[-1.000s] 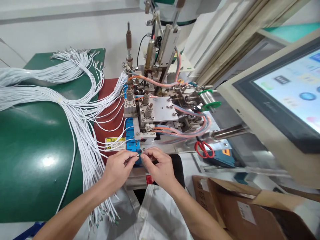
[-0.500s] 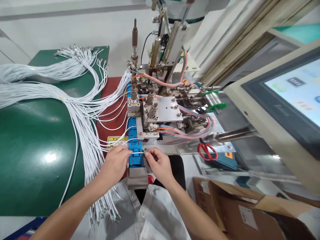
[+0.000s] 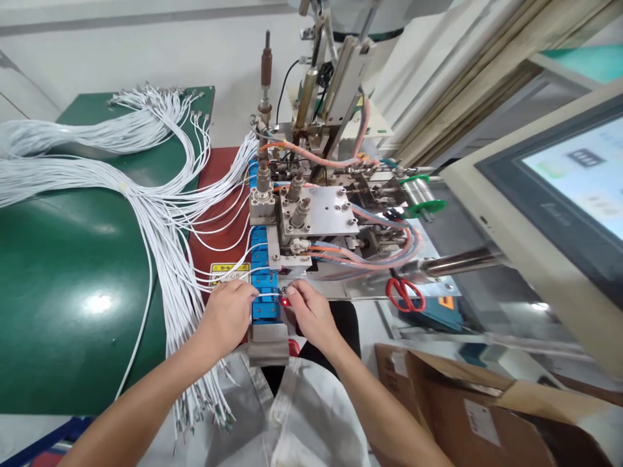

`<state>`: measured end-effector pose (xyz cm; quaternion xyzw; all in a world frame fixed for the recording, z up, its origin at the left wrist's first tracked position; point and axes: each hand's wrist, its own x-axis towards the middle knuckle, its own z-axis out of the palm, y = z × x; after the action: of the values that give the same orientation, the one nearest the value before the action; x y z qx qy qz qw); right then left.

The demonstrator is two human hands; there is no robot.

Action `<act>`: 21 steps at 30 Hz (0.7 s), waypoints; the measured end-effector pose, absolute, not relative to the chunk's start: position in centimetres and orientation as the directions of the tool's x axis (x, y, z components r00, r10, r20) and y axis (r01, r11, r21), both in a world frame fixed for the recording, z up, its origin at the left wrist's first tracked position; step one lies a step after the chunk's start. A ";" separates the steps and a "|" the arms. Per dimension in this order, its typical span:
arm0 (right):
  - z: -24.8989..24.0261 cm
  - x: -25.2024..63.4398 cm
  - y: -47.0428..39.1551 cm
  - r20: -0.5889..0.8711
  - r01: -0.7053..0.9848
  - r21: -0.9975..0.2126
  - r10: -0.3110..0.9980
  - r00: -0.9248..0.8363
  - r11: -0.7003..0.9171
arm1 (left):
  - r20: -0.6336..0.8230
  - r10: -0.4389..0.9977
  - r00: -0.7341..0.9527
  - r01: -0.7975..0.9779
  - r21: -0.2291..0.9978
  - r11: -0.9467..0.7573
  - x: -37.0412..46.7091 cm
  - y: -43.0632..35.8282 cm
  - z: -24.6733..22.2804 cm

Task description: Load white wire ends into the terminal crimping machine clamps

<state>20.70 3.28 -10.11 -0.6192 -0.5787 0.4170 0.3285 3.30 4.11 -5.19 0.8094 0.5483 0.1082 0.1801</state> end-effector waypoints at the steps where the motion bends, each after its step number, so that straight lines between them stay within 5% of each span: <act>1: -10.3 20.6 3.4 -0.113 0.482 -0.872 0.993 -0.022 -0.089 | -0.024 0.926 0.377 0.848 0.410 -0.335 3.3 4.1 -5.1; 9: -12.0 18.5 3.4 0.000 0.473 -0.880 0.996 0.088 -0.042 | -0.011 0.922 0.387 0.857 0.373 -0.355 3.4 3.8 -5.2; 14: -11.8 19.0 3.5 -0.030 0.464 -0.884 0.997 0.068 -0.058 | 0.084 0.892 0.444 0.870 0.199 -0.451 3.0 3.5 -5.2; 17: -11.5 19.7 3.5 -0.060 0.380 -0.919 0.989 0.138 -0.109 | 0.101 0.853 0.513 0.843 0.128 -0.522 2.7 3.4 -5.1; 21: -10.9 20.6 3.1 -0.058 0.185 -0.977 0.970 0.237 -0.103 | 0.084 0.816 0.572 0.797 0.177 -0.577 2.0 2.8 -3.9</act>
<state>20.62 3.11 -10.92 -0.6214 -0.4647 0.4068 0.4820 2.01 2.79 -3.93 0.8845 0.4560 0.0782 0.0597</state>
